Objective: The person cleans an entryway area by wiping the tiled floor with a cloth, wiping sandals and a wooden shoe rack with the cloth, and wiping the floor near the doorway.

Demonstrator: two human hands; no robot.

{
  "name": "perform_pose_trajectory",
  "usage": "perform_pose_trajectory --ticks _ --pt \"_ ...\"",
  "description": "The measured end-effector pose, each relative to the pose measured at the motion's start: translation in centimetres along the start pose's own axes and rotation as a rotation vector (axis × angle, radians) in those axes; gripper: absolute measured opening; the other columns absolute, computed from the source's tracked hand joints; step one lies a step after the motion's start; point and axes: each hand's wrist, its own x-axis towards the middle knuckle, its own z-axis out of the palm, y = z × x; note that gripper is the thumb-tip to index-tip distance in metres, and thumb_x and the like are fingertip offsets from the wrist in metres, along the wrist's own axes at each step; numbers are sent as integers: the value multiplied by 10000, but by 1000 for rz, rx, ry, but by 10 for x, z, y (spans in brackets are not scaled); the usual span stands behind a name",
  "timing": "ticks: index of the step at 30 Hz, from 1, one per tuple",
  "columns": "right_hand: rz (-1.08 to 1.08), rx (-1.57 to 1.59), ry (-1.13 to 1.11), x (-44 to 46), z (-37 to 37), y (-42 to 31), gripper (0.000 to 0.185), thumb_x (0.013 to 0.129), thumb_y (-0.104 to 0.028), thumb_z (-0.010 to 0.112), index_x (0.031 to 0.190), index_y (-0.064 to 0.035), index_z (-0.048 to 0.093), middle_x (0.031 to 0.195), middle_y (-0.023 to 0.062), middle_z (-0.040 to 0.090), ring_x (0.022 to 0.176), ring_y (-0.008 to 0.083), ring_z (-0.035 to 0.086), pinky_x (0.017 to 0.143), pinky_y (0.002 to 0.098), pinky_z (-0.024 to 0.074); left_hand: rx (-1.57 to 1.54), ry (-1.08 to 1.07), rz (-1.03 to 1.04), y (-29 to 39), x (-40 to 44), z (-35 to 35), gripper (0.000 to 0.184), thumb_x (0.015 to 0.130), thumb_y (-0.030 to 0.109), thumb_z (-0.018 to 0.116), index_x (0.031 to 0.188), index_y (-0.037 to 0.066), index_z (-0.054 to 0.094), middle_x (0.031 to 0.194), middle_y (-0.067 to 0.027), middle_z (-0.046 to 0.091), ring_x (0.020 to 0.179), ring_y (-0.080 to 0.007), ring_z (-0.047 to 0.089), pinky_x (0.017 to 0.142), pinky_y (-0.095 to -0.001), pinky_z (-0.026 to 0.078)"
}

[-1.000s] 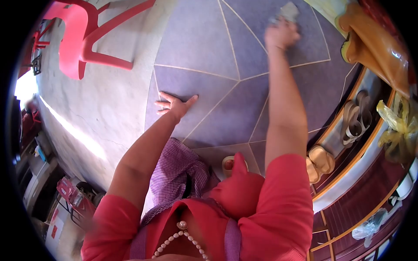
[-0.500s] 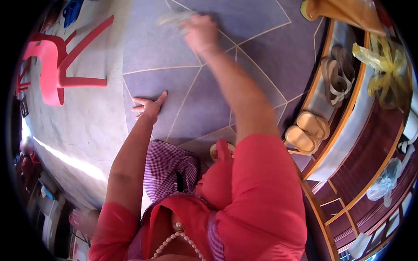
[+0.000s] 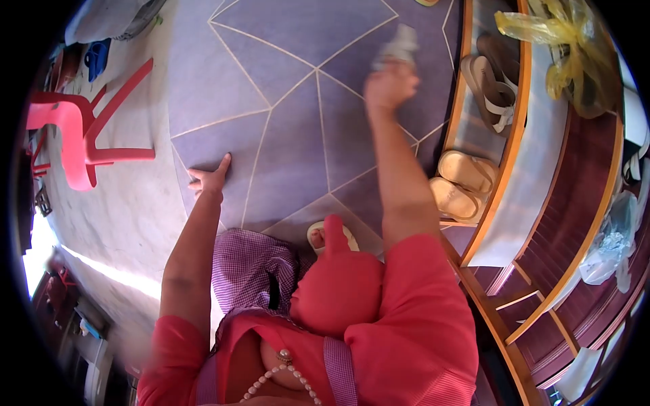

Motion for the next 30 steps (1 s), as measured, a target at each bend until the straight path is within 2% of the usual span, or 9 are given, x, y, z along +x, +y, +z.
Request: perform_pose_trajectory --ticks 1,5,8,14,19,21,24,27,30 --pt "-203 72 51 -18 -12 -34 318 670 -131 613 985 -125 661 971 111 614 908 335 542 721 455 455 -45 83 119 -9 15 10 1316 560 643 784 1490 173 -20 1526 -206 -84 1413 -377 -42 1102 -586 141" --pt "-713 579 -360 -90 -34 -101 333 617 -59 638 942 -131 650 1056 76 566 951 301 517 790 439 432 -23 212 438 43 8 1 1241 581 605 790 1488 226 33 1525 -202 -37 1416 -356 -23 1102 -571 151" --pt "-623 472 -377 -61 -28 -75 421 614 -76 668 1028 -149 638 1101 68 553 1003 297 499 836 430 414 -47 -71 391 99 11 -9 1315 548 648 785 1491 204 -16 1523 -223 -72 1413 -388 -57 1096 -582 135" --pt "-266 48 -24 60 16 46 493 703 -129 660 1191 -102 596 1233 156 518 1086 364 463 944 442 377 81 -79 228 126 -8 6 1477 485 736 756 1455 164 -199 1491 -289 -162 1374 -470 -164 1083 -628 92" --pt "355 -152 -13 173 33 78 523 779 -290 566 1251 -66 538 1156 192 558 1091 348 494 924 450 390 105 -149 223 128 -11 0 1488 503 706 774 1434 151 -245 1469 -306 -210 1354 -487 -204 1066 -653 97" --pt "327 227 163 212 55 86 477 778 -283 575 1178 -23 565 1175 255 533 1093 417 501 982 463 374 67 -182 213 129 -12 -1 1483 522 684 782 1423 153 -269 1452 -300 -262 1340 -486 -243 1056 -668 92" --pt "-214 138 245 253 49 70 430 787 -234 583 1184 -69 568 1232 240 521 1129 432 487 993 439 380 94 -171 193 131 -12 0 1466 543 682 773 1418 151 -277 1452 -306 -258 1344 -493 -223 1031 -681 119" --pt "-5 83 -206 268 36 75 492 815 -197 550 1301 -151 485 1316 212 475 1181 418 465 1009 427 372 119 -187 192 132 -13 -3 1459 554 685 767 1415 150 -283 1453 -311 -251 1343 -498 -221 1047 -665 94" --pt "13 -143 -296 250 45 93 532 877 -238 497 1392 -219 366 1399 169 391 1243 362 425 1021 436 358 149 -201 181 135 -13 -5 1459 555 691 762 1412 147 -287 1451 -316 -247 1341 -500 -222 1057 -655 83"
